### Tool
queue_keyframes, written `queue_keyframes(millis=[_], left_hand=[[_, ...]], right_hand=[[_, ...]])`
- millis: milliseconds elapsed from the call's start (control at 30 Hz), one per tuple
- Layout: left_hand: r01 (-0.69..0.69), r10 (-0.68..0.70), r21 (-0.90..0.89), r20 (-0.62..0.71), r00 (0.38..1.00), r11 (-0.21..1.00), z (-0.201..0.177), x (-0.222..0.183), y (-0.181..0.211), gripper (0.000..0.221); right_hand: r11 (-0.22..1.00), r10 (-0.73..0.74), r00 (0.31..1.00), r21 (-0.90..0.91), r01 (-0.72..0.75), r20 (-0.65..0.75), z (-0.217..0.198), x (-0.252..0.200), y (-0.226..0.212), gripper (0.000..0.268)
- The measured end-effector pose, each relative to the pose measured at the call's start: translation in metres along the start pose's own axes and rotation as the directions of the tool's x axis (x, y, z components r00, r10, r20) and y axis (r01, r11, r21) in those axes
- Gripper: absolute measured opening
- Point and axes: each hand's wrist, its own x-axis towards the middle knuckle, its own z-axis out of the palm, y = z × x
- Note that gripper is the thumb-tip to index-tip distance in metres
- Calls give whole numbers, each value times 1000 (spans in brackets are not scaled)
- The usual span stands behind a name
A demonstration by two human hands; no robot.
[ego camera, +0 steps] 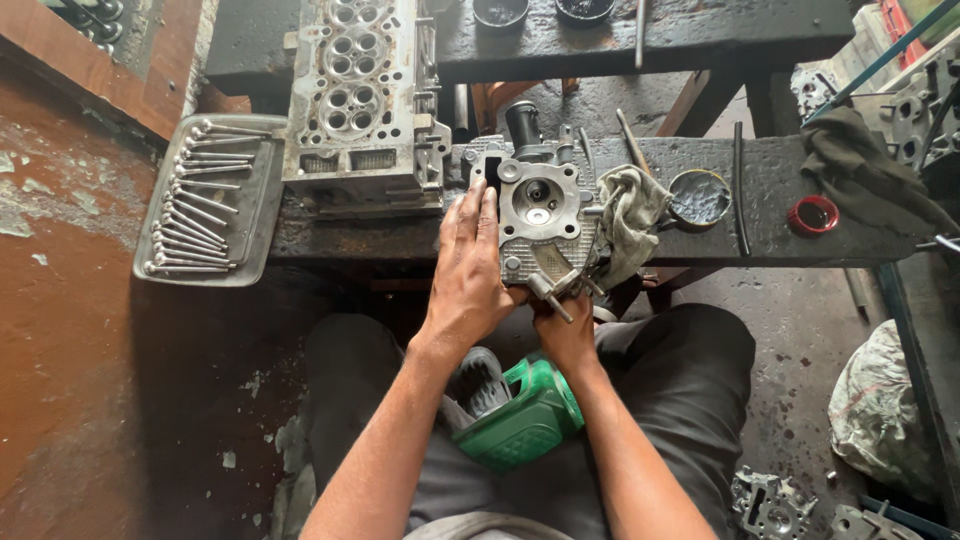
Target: The person cleans a cylinder head component with a cloth, applies a substance from a small container to a valve stem, and inserts the valve into the cylinder head.
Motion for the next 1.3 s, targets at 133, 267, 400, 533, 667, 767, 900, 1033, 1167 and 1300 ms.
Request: queue_keyframes(millis=[133,267,400,533,667,767,900,1033,1167,1300], left_hand=[[-11,11,-27,-6,1000,1000,-2,1,1,109],[0,0,-14,-1,1000,1000,-2,0,1,108],[7,-7,25,9,1000,1000,-1,0,0,108],[3,-4,23,16,1000,1000,0,1,-1,114],[5,-5,8,10,1000,1000,-2,-1,1,116],[22,-22,7,25,999,1000,-2,0,2,117],[-3,3,16,1,1000,1000,-3,2,4,112],[0,0,-4,10,1000,1000,-4,1,3,113],[-5,5,-24,-12,1000,1000,-5,2,5,113],[-5,4,-38,-21,1000,999,-5,2,5,115]], right_hand=[[994,15,1000,107,-14,-3,-6,10,-23,35],[972,116,989,193,-132,90,-9,10,-33,37],[949,204,971,218,-228,126,-10,12,-37,32],[981,95,993,162,-105,70,-13,11,-28,33],[963,167,975,186,-194,149,-13,4,-4,27],[998,54,990,36,-60,133,-10,-2,13,32],[928,212,912,221,-301,350,-9,1,2,31],[955,131,957,228,-192,259,-14,9,-19,24],[978,-51,991,208,25,120,-18,14,-21,27],[988,-84,988,137,66,129,-15,10,-3,24]])
